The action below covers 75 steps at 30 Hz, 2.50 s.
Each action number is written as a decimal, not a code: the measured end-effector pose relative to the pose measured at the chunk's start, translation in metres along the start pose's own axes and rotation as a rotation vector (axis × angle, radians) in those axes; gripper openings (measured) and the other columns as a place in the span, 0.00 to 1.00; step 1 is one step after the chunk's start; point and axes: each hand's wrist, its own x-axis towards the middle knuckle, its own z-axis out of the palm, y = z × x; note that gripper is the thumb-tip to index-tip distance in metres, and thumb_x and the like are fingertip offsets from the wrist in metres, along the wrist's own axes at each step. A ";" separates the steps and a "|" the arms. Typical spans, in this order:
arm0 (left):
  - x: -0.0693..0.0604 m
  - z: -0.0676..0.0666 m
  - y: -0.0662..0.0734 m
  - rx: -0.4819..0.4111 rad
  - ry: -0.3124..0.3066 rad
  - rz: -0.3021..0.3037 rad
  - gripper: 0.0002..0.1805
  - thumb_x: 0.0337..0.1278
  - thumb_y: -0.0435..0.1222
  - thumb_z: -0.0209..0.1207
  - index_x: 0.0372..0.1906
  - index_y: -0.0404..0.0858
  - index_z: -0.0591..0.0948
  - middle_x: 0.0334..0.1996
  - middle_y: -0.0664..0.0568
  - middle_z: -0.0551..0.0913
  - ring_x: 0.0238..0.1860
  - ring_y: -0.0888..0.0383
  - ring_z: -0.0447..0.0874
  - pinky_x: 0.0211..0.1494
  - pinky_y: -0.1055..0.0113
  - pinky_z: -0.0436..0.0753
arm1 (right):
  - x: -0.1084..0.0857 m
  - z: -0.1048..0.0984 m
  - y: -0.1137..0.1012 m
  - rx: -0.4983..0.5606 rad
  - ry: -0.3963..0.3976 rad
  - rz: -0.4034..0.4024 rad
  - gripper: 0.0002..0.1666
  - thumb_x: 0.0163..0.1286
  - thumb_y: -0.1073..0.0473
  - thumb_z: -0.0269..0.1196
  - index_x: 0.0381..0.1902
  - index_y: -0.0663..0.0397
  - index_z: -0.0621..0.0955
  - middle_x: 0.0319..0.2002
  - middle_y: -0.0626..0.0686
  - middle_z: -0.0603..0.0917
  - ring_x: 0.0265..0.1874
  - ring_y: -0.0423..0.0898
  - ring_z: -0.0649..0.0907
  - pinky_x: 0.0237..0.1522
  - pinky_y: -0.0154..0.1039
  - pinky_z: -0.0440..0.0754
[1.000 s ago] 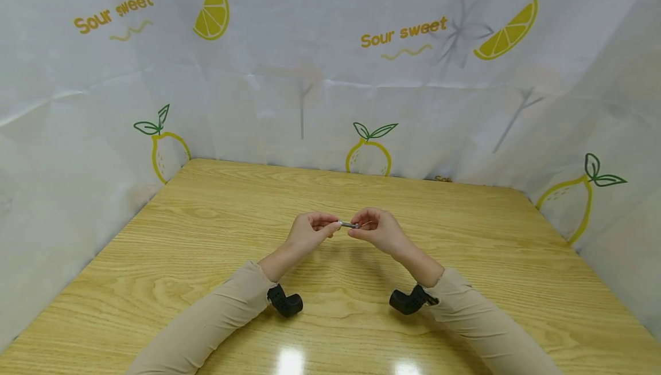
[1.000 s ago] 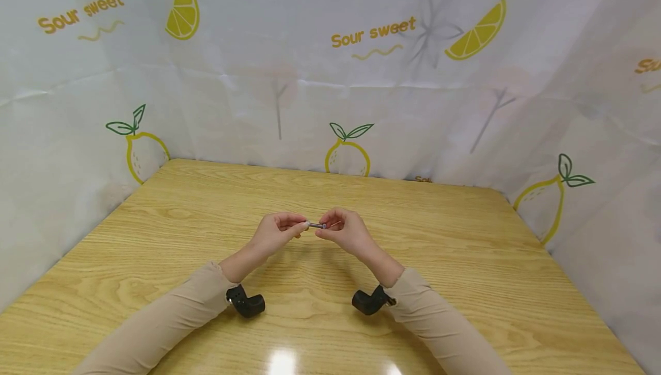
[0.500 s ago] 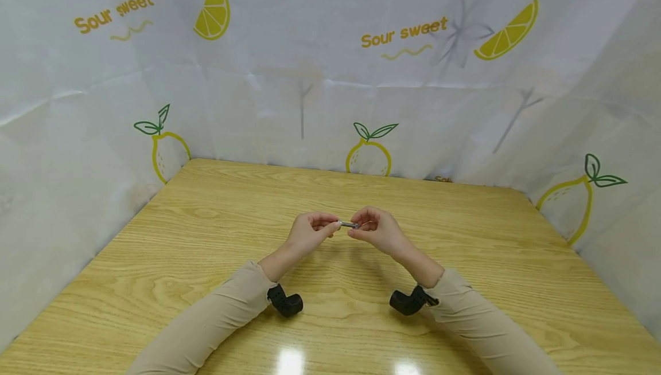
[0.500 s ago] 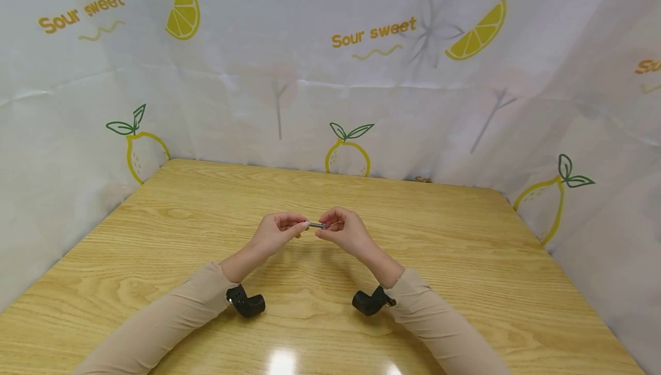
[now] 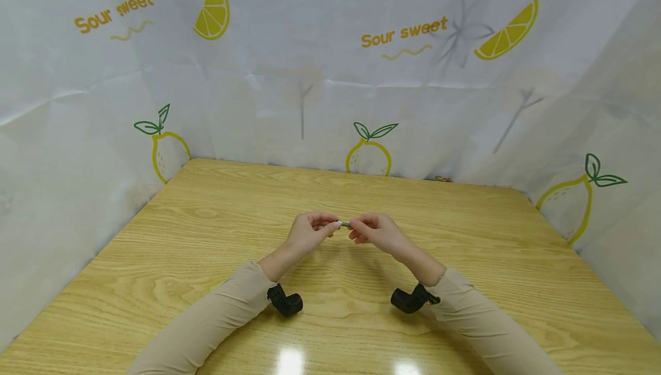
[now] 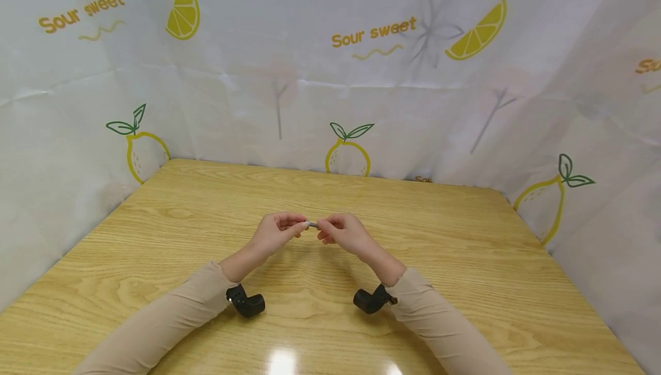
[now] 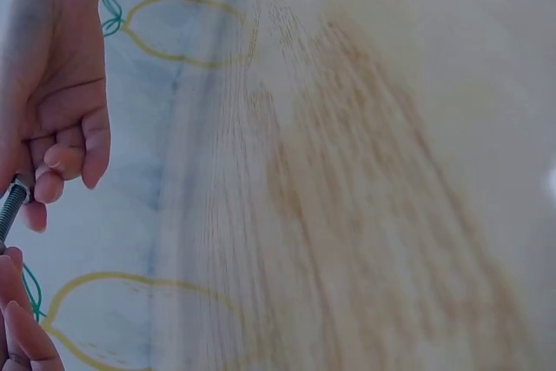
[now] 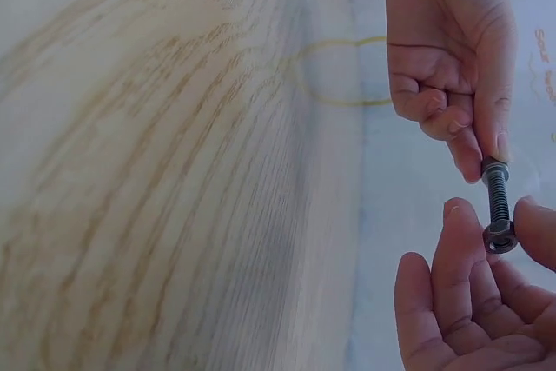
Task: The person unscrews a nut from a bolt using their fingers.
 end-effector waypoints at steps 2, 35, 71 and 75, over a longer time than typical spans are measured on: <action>0.000 0.000 0.000 0.001 -0.002 0.004 0.11 0.59 0.36 0.60 0.43 0.35 0.83 0.36 0.44 0.84 0.32 0.56 0.82 0.36 0.65 0.78 | 0.000 0.000 -0.001 -0.008 0.005 -0.007 0.22 0.72 0.54 0.53 0.49 0.72 0.77 0.40 0.65 0.84 0.43 0.59 0.83 0.48 0.45 0.82; 0.001 0.000 -0.001 0.000 -0.017 -0.008 0.11 0.59 0.37 0.60 0.44 0.35 0.83 0.35 0.44 0.84 0.30 0.63 0.79 0.35 0.70 0.75 | -0.004 0.007 -0.001 -0.127 0.188 -0.238 0.08 0.59 0.68 0.65 0.37 0.65 0.79 0.34 0.61 0.83 0.31 0.47 0.85 0.32 0.28 0.80; -0.001 0.000 -0.002 0.004 -0.018 0.023 0.11 0.59 0.35 0.60 0.43 0.33 0.82 0.35 0.43 0.84 0.29 0.64 0.79 0.38 0.61 0.79 | -0.004 0.003 0.000 -0.096 0.102 -0.165 0.11 0.63 0.63 0.62 0.43 0.64 0.79 0.38 0.62 0.83 0.37 0.58 0.84 0.36 0.32 0.80; -0.001 0.000 -0.002 0.005 -0.018 0.018 0.11 0.59 0.35 0.60 0.43 0.34 0.82 0.36 0.43 0.84 0.29 0.64 0.79 0.38 0.62 0.79 | -0.004 0.004 0.001 -0.091 0.116 -0.195 0.11 0.62 0.65 0.63 0.41 0.65 0.79 0.39 0.63 0.83 0.35 0.53 0.85 0.35 0.30 0.81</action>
